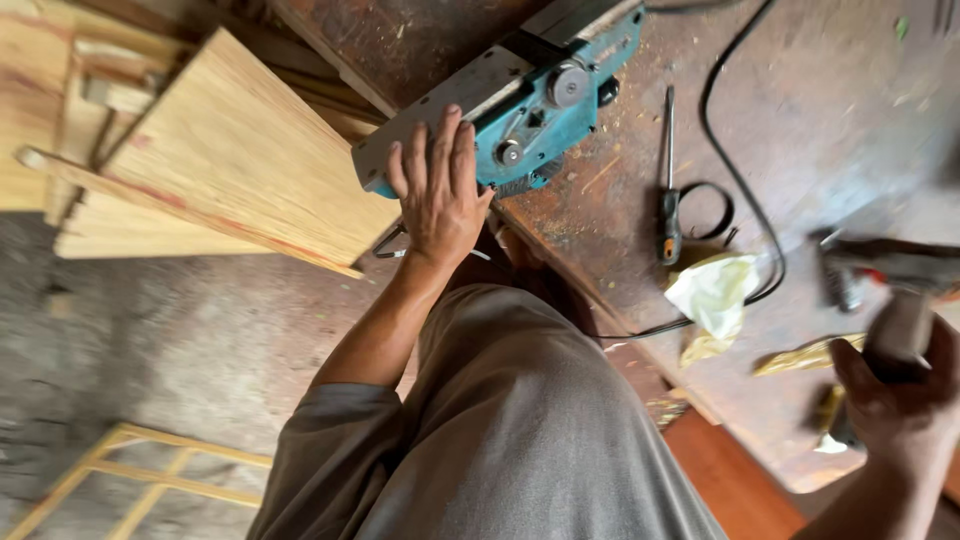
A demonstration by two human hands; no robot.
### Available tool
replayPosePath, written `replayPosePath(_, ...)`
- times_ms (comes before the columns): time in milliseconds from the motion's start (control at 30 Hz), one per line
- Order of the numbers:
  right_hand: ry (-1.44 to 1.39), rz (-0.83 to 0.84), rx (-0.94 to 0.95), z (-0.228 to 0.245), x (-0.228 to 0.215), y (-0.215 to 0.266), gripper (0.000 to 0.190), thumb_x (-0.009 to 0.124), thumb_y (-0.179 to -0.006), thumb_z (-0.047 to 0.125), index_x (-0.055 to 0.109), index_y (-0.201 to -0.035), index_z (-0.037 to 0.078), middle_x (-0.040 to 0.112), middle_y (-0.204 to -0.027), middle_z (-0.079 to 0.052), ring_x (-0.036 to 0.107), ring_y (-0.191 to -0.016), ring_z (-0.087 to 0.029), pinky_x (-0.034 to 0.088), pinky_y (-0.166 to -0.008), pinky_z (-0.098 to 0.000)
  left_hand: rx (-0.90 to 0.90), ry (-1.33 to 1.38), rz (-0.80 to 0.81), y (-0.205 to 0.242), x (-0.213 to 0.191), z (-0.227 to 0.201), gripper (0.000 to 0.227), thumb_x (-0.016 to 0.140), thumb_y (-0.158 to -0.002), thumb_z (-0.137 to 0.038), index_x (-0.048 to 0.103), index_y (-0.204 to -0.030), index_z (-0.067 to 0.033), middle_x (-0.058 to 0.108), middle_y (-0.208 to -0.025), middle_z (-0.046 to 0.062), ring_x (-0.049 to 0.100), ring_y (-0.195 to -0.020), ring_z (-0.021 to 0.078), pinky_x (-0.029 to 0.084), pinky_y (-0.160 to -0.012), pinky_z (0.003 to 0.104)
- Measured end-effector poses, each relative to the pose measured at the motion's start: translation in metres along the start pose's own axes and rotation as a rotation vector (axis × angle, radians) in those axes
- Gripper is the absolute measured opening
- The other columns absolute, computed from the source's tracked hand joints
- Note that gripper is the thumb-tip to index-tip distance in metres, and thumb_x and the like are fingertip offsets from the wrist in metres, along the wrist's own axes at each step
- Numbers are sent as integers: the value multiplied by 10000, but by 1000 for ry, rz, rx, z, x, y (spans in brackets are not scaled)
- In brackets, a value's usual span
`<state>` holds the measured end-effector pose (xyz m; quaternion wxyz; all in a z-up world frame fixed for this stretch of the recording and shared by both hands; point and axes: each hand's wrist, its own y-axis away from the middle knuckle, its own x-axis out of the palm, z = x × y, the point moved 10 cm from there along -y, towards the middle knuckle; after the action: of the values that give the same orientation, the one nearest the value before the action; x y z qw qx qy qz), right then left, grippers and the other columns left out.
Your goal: The person repairs a teal electric hand plane on a workbench. They use a screwdriver to adjust internal components and a hammer to tap the casing, then reassemble the tool by securing the base plate and tightening screws.
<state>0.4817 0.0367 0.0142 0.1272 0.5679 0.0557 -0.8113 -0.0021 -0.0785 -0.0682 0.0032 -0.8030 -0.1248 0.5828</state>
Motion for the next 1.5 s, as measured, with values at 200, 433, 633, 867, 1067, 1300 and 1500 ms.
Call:
replayPosePath(200, -18, 348, -276, 190, 24, -100, 563, 874, -841, 149, 654, -1334, -11, 731, -956, -219, 730, -779, -277, 584, -685, -378, -91, -227, -110, 10, 11, 0, 564, 803, -980, -168, 575, -1494, -119, 431, -1654, 15, 314, -1542, 359, -40, -1254, 586)
replayPosePath(433, 101, 666, -896, 348, 107, -178, 475, 726, -920, 39, 633, -1381, -24, 771, -1035, -219, 721, -593, -240, 596, -490, -318, -98, -183, -306, 14, 6, -2, 344, 705, -1109, -178, 608, -1439, -180, 471, -1631, -41, 258, -1589, 286, -17, -1330, 518)
replayPosePath(633, 132, 667, -988, 377, 111, -196, 599, 815, -826, 60, 624, -1391, -1, 750, -904, -197, 729, -687, -256, 612, -585, -342, -109, -189, -308, 9, -1, -2, 308, 723, -1114, -198, 621, -1404, -191, 500, -1613, -48, 264, -1586, 280, -16, -1334, 504)
replayPosePath(867, 70, 850, -897, 375, 129, -196, 591, 796, -855, 68, 609, -1413, 12, 752, -907, -180, 682, -568, -183, 565, -498, -282, -107, -171, -287, 9, 2, -3, 316, 748, -1084, -183, 631, -1377, -182, 567, -1558, -50, 300, -1558, 281, -9, -1326, 492)
replayPosePath(1067, 142, 899, -836, 365, 135, -200, 525, 758, -922, 62, 613, -1427, 49, 730, -802, -145, 660, -520, -172, 528, -480, -292, -103, -171, -300, 7, 1, -2, 284, 743, -1108, -185, 635, -1369, -196, 558, -1573, -60, 274, -1567, 273, -15, -1339, 488)
replayPosePath(1300, 210, 875, -807, 383, 125, -193, 557, 756, -869, 68, 607, -1405, 58, 701, -757, -127, 651, -518, -194, 539, -458, -316, -111, -152, -264, 10, 3, -3, 280, 727, -1087, -178, 662, -1359, -193, 575, -1554, -66, 322, -1537, 270, -19, -1327, 491)
replayPosePath(1500, 286, 865, -744, 383, 126, -193, 377, 684, -952, 113, 649, -1327, 105, 681, -692, -89, 633, -502, -184, 514, -492, -328, -117, -139, -294, 7, 2, -2, 263, 726, -1095, -177, 666, -1351, -187, 574, -1557, -65, 333, -1538, 269, -2, -1327, 493)
